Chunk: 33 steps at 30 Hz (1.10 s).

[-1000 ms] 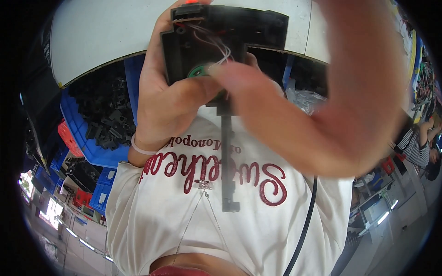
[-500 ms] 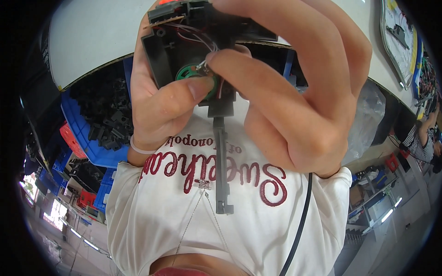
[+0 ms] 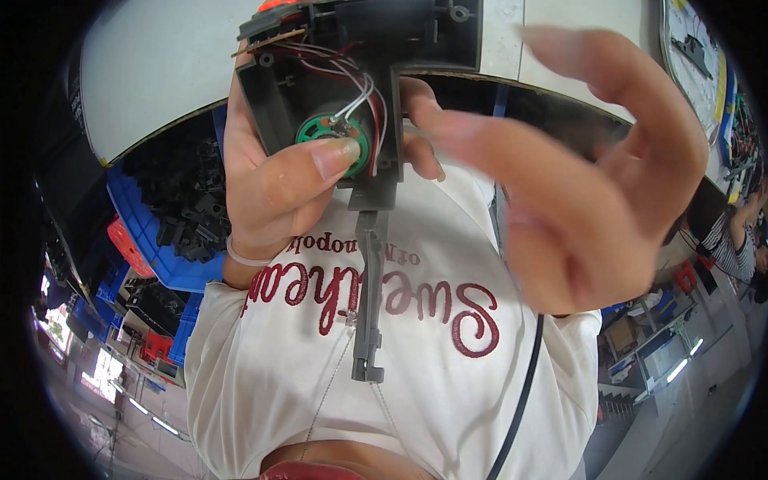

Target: The person assembles a handheld electronic device by inserting buttons into a plastic casing, placing a wired speaker and circuit board inside, and closing the casing with its cover.

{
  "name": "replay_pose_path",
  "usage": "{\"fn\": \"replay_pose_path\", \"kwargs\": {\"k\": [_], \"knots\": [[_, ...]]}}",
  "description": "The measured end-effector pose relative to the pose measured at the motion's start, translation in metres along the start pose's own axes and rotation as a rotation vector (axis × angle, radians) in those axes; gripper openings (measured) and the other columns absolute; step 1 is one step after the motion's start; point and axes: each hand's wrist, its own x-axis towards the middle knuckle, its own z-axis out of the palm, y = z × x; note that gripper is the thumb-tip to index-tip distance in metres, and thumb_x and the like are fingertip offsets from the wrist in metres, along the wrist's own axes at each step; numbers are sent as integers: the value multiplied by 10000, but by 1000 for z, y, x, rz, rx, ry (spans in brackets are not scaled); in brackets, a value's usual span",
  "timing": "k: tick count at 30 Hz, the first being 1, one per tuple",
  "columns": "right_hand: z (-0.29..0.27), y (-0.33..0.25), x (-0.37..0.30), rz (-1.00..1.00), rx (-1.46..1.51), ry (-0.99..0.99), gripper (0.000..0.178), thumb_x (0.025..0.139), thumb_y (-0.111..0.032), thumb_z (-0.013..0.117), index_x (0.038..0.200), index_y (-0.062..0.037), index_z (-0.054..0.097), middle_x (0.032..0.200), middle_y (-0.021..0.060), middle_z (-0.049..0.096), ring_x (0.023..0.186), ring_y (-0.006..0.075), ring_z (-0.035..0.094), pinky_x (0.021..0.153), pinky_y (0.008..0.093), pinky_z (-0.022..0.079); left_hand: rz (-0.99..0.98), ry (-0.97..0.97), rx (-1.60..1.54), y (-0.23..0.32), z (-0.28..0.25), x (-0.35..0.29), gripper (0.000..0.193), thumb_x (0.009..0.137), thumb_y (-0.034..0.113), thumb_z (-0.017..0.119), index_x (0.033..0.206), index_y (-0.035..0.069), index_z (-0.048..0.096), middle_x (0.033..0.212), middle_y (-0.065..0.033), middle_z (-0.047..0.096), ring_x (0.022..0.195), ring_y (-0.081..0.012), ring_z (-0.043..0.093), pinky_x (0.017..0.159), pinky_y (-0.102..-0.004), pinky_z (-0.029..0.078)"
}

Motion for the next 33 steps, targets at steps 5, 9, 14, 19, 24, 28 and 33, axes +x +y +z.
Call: {"fn": "replay_pose_path", "kwargs": {"k": [5, 9, 14, 19, 24, 28, 33], "knots": [[17, 8, 18, -265, -110, -119, 377, 1012, -286, 488, 1051, -87, 806, 1324, 174, 496, 1267, 298, 505, 1003, 393, 457, -105, 208, 123, 15, 20, -3, 747, 779, 76, 687, 1450, -8, 368, 1220, -244, 617, 1037, -345, 682, 858, -401, 570], [24, 7, 19, -232, -41, 6, 369, 996, -275, 501, 1076, -83, 806, 1307, 176, 525, 1252, 292, 509, 1015, 406, 460, -49, 146, 67, 13, 20, -5, 814, 775, 62, 678, 1504, 25, 317, 1252, -226, 608, 1049, -343, 680, 866, -408, 570], [34, -3, 3, -102, 60, 120, 321, 978, -243, 546, 1060, -57, 794, 1315, 199, 538, 1230, 309, 540, 1010, 401, 465, -36, 182, 176, 14, 18, 0, 829, 786, 46, 648, 1534, 49, 291, 1264, -255, 592, 1067, -362, 671, 838, -429, 589], [-12, 114, -146, 489, 1071, 293, 225, 853, -177, 574, 962, 16, 616, 1101, 207, 624, 986, 271, 599, 884, 375, 476, -132, 93, -82, 20, 23, 7, 803, 783, 25, 612, 1522, 40, 300, 1235, -293, 587, 1034, -364, 671, 767, -459, 620], [80, 120, -167, 1078, 894, -465, 251, 830, -161, 576, 947, 18, 707, 916, 99, 712, 922, 175, 657, 837, 326, 503, -145, 191, -37, 18, 22, 4, 734, 789, 44, 593, 1484, 26, 356, 1192, -298, 597, 988, -356, 674, 735, -463, 626], [223, 262, -322, 985, 91, 42, 402, 890, -250, 619, 1212, -12, 662, 1101, 171, 732, 1001, 307, 711, 879, 434, 541, -214, 132, -64, 22, 27, 17, 681, 793, 82, 584, 1446, 11, 403, 1182, -284, 602, 973, -346, 666, 724, -459, 615], [347, 342, -415, 1126, -238, -687, 511, 950, -422, 528, 1407, -198, 577, 1560, 175, 428, 1435, 413, 397, 1082, 564, 419, -236, 181, -20, 24, 30, 15, 711, 790, 78, 583, 1471, 40, 381, 1222, -274, 583, 998, -355, 648, 718, -469, 610]]}}
